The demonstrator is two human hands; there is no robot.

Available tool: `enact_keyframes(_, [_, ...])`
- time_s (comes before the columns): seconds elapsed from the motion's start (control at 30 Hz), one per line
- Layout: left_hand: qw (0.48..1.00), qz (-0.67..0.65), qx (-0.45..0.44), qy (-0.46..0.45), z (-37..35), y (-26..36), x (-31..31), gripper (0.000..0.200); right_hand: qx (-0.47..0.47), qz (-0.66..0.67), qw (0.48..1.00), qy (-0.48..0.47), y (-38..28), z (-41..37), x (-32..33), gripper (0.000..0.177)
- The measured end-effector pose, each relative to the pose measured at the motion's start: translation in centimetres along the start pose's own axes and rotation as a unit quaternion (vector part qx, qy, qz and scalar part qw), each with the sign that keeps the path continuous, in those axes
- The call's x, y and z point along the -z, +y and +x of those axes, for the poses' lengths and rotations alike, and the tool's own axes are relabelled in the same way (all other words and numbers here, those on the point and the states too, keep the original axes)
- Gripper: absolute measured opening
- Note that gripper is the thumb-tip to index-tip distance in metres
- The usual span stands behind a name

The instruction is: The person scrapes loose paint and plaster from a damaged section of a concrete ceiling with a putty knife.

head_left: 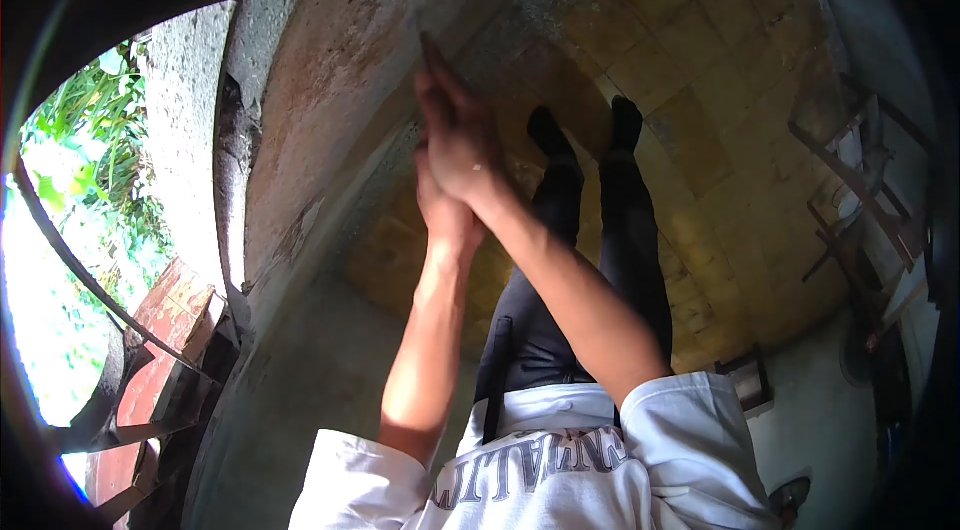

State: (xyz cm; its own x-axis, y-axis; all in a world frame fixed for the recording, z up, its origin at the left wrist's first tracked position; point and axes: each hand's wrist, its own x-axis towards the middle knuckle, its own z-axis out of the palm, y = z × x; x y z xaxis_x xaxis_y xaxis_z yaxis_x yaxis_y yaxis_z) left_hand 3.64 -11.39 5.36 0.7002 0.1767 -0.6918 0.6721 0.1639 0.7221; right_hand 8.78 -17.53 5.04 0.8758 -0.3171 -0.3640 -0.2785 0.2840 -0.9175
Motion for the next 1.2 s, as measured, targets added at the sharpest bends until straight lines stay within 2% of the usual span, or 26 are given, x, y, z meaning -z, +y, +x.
enact_keyframes(0.07, [0.995,-0.056,0.026,-0.084,0.1,0.0,1.7,0.040,-0.052,-0.015,0.998,-0.037,0.2,-0.9,-0.6,0.050])
enact_keyframes(0.17, [0.999,-0.002,0.004,-0.036,0.2,-0.1,0.1,0.036,-0.021,-0.004,0.999,-0.026,0.2,-0.4,0.1,0.049])
enact_keyframes(0.27, [0.997,-0.019,-0.021,-0.072,0.6,-0.7,0.2,0.031,-0.042,-0.011,0.999,-0.026,0.7,-0.5,0.2,0.048])
enact_keyframes(0.37, [0.993,-0.050,0.011,-0.106,1.0,-0.7,1.1,0.036,-0.034,0.033,0.999,0.000,0.4,-0.9,-0.4,0.046])
enact_keyframes(0.47, [0.987,-0.124,0.044,-0.089,0.5,0.5,0.0,0.043,-0.027,0.027,0.999,0.010,0.4,-0.7,-0.5,0.045])
enact_keyframes(0.57, [0.991,-0.062,0.044,-0.107,1.4,-0.4,0.1,0.048,-0.024,0.050,0.998,0.003,0.4,-0.1,0.1,0.045])
enact_keyframes(0.67, [0.989,-0.091,0.051,-0.104,1.4,-0.6,-0.1,0.048,-0.006,0.030,1.000,0.002,0.7,-0.3,0.2,0.045])
enact_keyframes(0.77, [0.994,-0.037,0.025,-0.099,1.4,-0.8,1.0,0.048,0.011,0.028,0.999,0.025,0.9,-0.7,-0.8,0.045])
enact_keyframes(0.87, [0.994,0.005,0.001,-0.110,2.1,-0.6,0.7,0.047,-0.021,0.061,0.998,0.021,0.3,-0.1,-0.3,0.045])
enact_keyframes(0.97, [0.993,0.032,-0.016,-0.113,2.5,-1.6,0.7,0.046,0.033,0.014,0.999,0.008,1.6,0.3,0.3,0.046])
enact_keyframes(1.07, [0.998,-0.032,0.022,-0.057,0.9,-0.3,0.7,0.047,0.026,0.003,1.000,0.017,0.9,-0.8,-0.8,0.046])
enact_keyframes(1.1, [0.995,-0.053,-0.014,-0.088,0.9,-0.6,0.9,0.047,0.028,0.013,0.999,0.017,0.7,-0.3,-0.8,0.045])
enact_keyframes(1.2, [0.993,-0.037,0.038,-0.103,2.6,-0.8,1.2,0.047,0.015,0.036,0.999,0.018,0.7,-0.4,-0.4,0.045])
